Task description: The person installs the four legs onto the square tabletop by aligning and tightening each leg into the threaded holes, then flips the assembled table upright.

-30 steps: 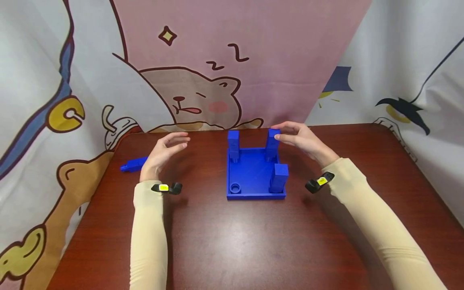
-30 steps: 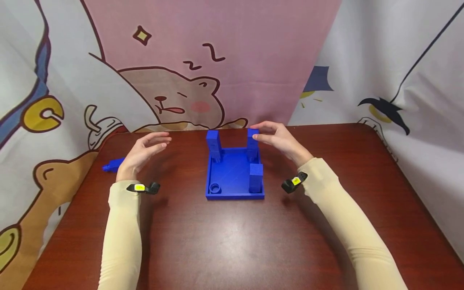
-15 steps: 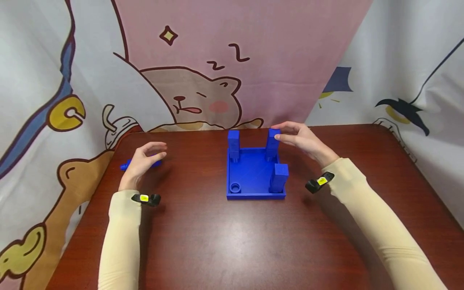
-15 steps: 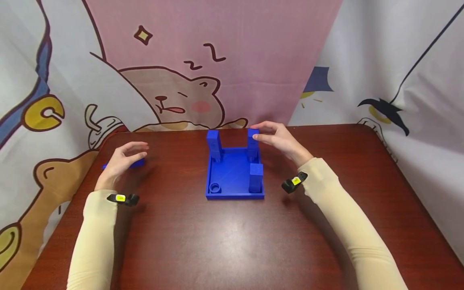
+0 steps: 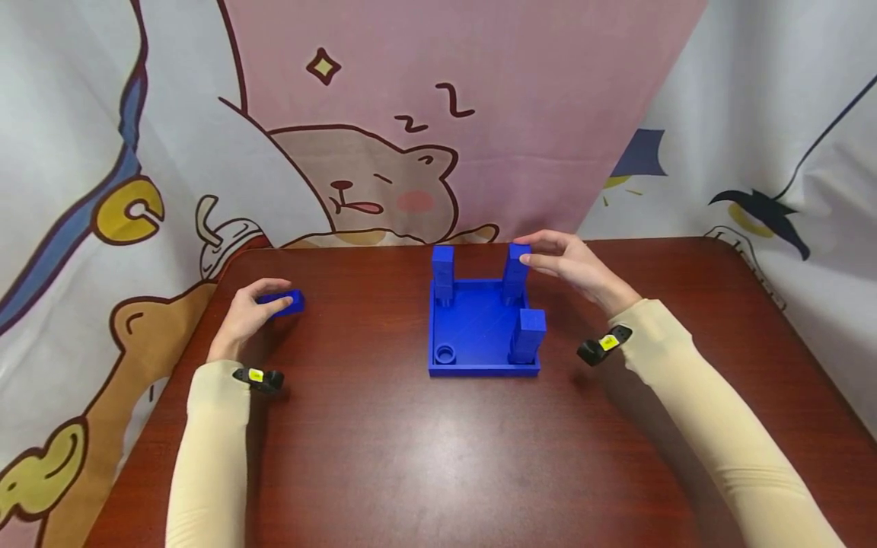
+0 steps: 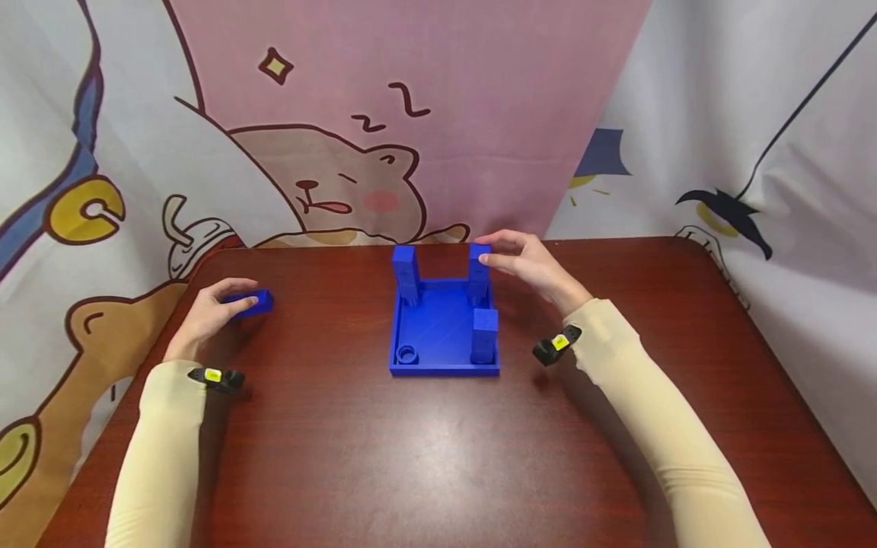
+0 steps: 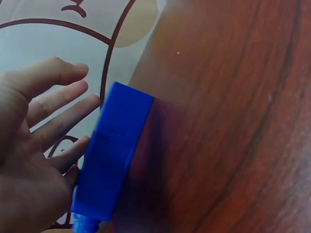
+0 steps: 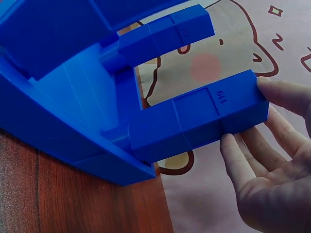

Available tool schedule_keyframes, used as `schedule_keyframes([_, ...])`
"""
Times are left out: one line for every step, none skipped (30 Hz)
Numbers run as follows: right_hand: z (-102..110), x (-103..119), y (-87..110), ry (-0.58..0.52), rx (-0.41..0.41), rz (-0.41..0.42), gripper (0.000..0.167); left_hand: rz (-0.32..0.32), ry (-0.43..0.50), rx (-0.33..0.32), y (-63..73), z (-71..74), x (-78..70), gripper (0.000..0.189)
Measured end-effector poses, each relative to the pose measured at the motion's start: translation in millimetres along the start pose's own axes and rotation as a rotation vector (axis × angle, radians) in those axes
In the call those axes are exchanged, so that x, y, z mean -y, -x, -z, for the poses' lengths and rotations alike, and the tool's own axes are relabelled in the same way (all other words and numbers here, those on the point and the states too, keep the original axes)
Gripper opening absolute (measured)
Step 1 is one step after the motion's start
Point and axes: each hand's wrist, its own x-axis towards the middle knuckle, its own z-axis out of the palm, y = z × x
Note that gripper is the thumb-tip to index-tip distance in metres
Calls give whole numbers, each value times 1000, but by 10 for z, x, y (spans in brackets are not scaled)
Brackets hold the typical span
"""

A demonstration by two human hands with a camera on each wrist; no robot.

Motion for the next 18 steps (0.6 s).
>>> schedule_keyframes([0, -2, 2, -3, 0, 3, 40, 12, -1, 12, -4, -10, 13, 40])
schedule_keyframes([-1, 0, 5, -5, -1, 5, 40, 24, -3, 24, -9, -24, 25, 41])
schedule_keyframes([-2, -2, 5, -9, -1, 8, 39, 35, -11, 31, -17, -40, 36, 42])
schedule_keyframes([-3, -1, 7, -15, -2, 10, 39, 43, -21, 34, -25, -57, 45, 43])
schedule_keyframes([-3, 0, 8, -22, -1, 12, 39, 54, -33, 36, -31, -74, 51, 44])
schedule_keyframes([-3, 0, 8, -27, -2, 13, 39, 68, -43, 37, -37, -91, 55, 44])
schedule_keyframes([-3, 3, 8, -31, -4, 10, 39, 78, -51, 35, -44, -103, 58, 44])
schedule_keyframes([-3, 7, 8, -33, -5, 7, 39, 83, -59, 31, -52, -114, 61, 43])
schedule_keyframes([-3, 8, 7, -33, -5, 6, 39, 87, -66, 25, -56, -123, 62, 43])
schedule_keyframes([-4, 12, 8, -32, -5, 2, 39, 90, -67, 20, -56, -129, 60, 43])
schedule_keyframes([-3, 14, 8, -31, -4, 0, 39, 93, -69, 17, -56, -134, 58, 42])
schedule_keyframes([-3, 14, 8, -29, -5, -1, 39, 91, -69, 14, -54, -138, 57, 42])
schedule_keyframes([-3, 14, 8, -24, -5, -4, 39, 88, -70, 10, -53, -140, 58, 41])
schedule_keyframes([-2, 12, 7, -21, -5, -4, 39, 83, -74, 9, -51, -143, 60, 40])
schedule_keyframes([-3, 10, 6, -19, -5, -5, 40, 80, -75, 11, -47, -144, 60, 39])
schedule_keyframes([-3, 8, 6, -18, -4, -5, 40, 76, -78, 17, -43, -145, 62, 38])
schedule_keyframes([-3, 3, 6, -20, -4, -4, 40, 71, -84, 25, -40, -145, 63, 37])
schedule_keyframes([-3, 0, 6, -16, -3, -4, 40, 66, -89, 33, -36, -146, 64, 36])
